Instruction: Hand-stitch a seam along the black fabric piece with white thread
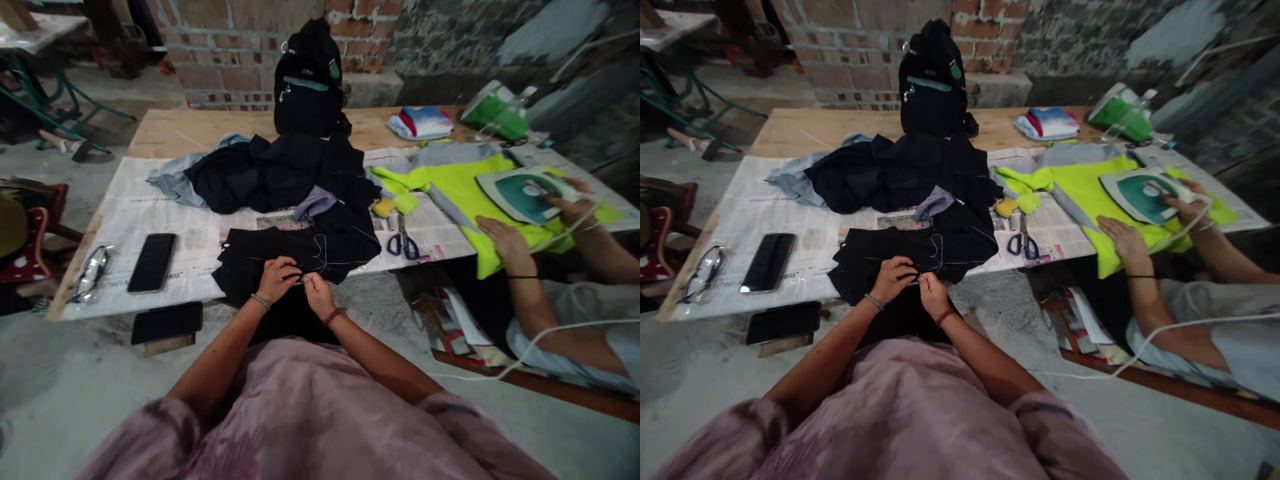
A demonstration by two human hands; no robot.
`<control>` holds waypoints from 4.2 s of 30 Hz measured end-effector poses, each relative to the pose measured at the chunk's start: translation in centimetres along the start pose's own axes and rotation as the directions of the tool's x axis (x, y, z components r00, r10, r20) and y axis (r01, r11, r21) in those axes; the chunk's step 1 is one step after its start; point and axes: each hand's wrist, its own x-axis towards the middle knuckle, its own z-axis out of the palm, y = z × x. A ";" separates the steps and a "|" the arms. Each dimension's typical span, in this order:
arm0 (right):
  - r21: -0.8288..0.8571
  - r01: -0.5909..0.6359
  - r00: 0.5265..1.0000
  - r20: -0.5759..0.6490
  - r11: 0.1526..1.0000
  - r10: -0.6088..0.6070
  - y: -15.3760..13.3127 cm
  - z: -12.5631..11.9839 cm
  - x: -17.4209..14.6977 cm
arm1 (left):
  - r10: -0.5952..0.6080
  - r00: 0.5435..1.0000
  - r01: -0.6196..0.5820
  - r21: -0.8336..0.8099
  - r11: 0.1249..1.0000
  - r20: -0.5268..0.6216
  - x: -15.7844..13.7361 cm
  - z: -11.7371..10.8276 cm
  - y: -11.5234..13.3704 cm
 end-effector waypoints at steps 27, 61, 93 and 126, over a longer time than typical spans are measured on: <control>-0.010 0.029 1.000 -0.004 1.000 -0.029 0.2 0.1 -0.1 | -0.077 0.997 0.070 -0.208 0.976 -0.023 1.1 -0.3 0.1; 0.114 -0.043 0.997 0.070 0.993 0.035 0.3 0.0 -0.2 | -0.003 1.000 0.002 0.010 1.000 0.015 0.4 0.3 0.5; -0.279 0.293 0.949 -0.032 0.915 -0.313 -3.8 -6.5 0.2 | -0.022 0.996 0.014 -0.092 0.996 -0.087 0.4 0.5 0.1; 0.004 0.036 0.955 0.294 0.999 -0.036 -3.6 -3.0 5.5 | -0.040 0.999 0.040 0.047 0.998 0.001 0.3 0.9 0.1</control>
